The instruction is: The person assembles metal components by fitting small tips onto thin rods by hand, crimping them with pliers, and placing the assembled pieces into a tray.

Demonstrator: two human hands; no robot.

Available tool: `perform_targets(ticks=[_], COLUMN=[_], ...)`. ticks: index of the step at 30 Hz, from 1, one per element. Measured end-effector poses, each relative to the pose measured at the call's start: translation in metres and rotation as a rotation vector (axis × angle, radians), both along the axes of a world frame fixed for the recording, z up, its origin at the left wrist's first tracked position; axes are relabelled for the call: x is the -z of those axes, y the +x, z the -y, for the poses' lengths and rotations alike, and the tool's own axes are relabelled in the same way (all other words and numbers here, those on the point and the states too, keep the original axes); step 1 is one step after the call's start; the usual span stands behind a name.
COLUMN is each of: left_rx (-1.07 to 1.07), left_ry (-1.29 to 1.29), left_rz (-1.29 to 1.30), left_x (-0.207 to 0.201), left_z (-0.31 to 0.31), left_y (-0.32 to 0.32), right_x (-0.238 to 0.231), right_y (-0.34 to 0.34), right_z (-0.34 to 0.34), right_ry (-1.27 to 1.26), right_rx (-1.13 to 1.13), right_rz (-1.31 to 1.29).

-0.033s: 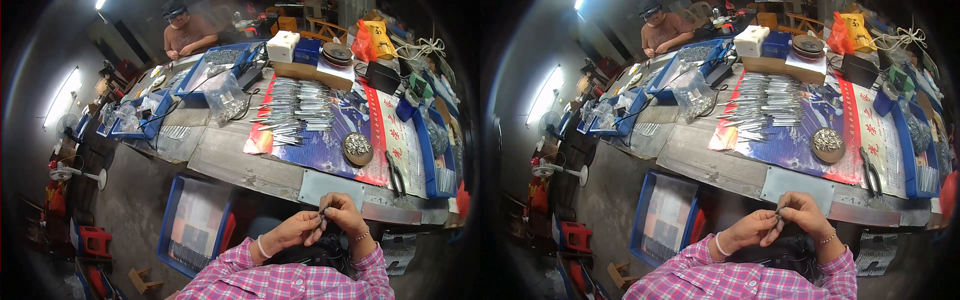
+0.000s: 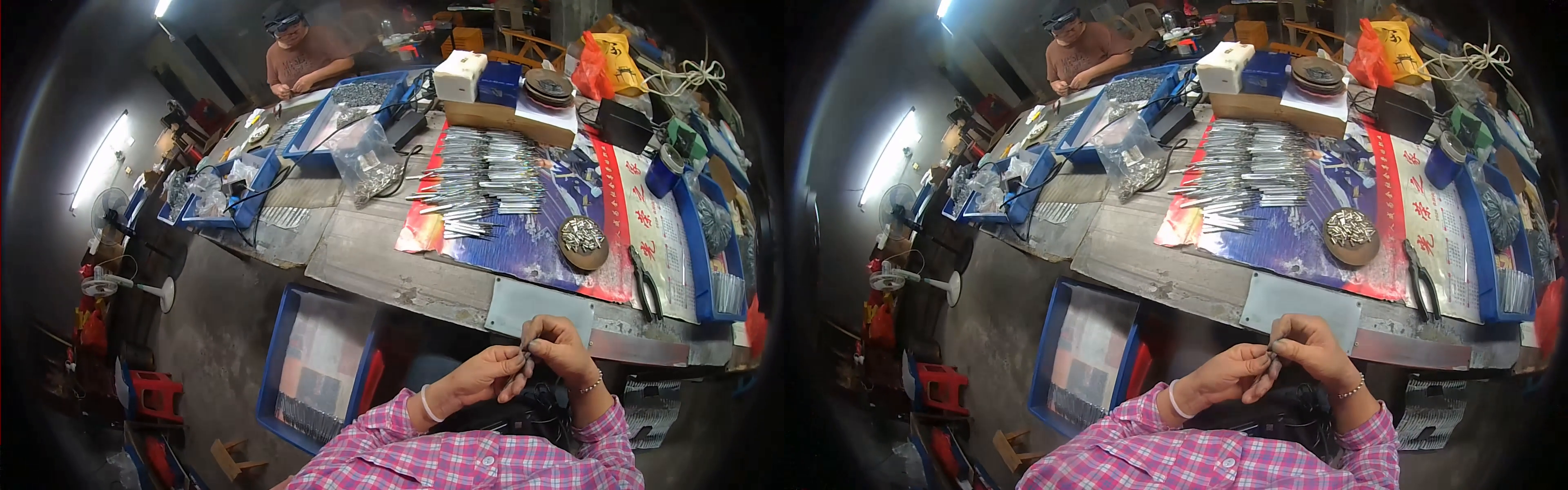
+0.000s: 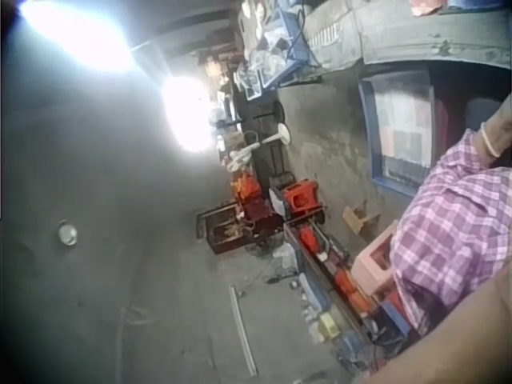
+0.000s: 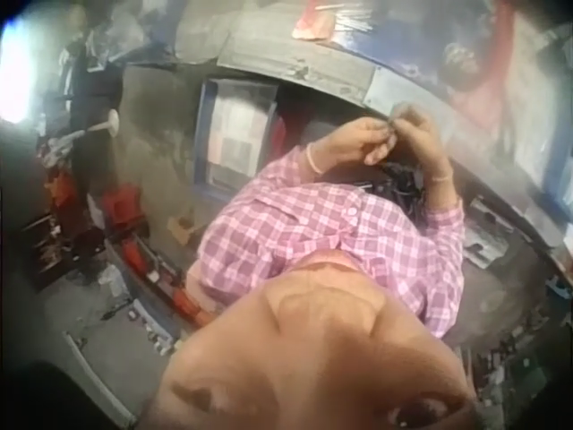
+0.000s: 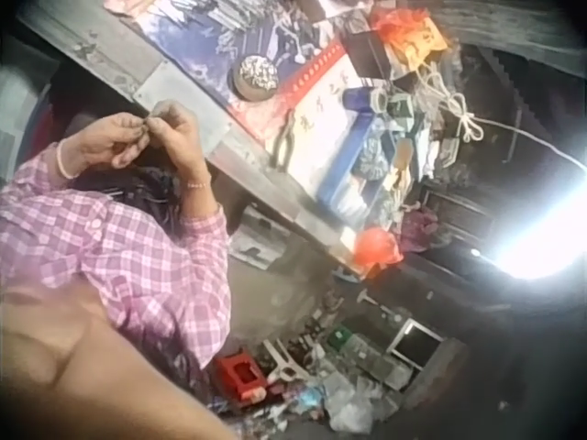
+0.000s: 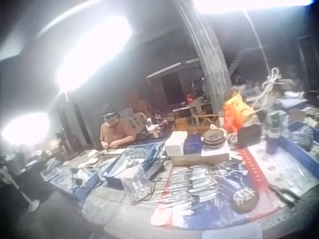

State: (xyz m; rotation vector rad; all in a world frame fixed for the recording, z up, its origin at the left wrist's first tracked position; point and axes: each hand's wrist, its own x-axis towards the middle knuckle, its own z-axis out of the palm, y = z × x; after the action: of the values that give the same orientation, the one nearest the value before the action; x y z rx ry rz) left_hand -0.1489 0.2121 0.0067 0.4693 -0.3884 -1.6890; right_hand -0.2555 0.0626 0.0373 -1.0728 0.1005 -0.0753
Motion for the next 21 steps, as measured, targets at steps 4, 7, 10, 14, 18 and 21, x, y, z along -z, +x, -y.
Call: perform_targets(ticks=[4,7,10,14,18,21], left_rx=[-0.237,-0.333,-0.560,-0.740,-0.497,-0.627], left_ry=[0.156,0.127,0.058,-0.011,-0.036,-0.148], left_rz=[0.710,0.810,0.963,1.116,0.984,1.075], left_x=[-0.003,-0.014,-0.018,-0.028,-0.038,-0.038], left_z=[0.007,0.007,0.006,0.019,0.034,0.043], left_y=[-0.012,-0.018,-0.014,-0.010,-0.020,-0.024], right_x=[0.010,0.010,0.009,0.012,0.018,0.026], right_y=[-0.006,-0.010,-0.014,-0.019,-0.024,-0.029], right_z=[-0.003,0.003,0.005,-0.003,-0.006,-0.009], right_ry=[-0.297,-0.234,-0.156,-0.198,-0.146,-0.153], right_rx=[0.195,0.182,0.195,0.065,-0.028,0.103], right_rz=[-0.105,-0.059,-0.053,0.010,0.002,-0.009])
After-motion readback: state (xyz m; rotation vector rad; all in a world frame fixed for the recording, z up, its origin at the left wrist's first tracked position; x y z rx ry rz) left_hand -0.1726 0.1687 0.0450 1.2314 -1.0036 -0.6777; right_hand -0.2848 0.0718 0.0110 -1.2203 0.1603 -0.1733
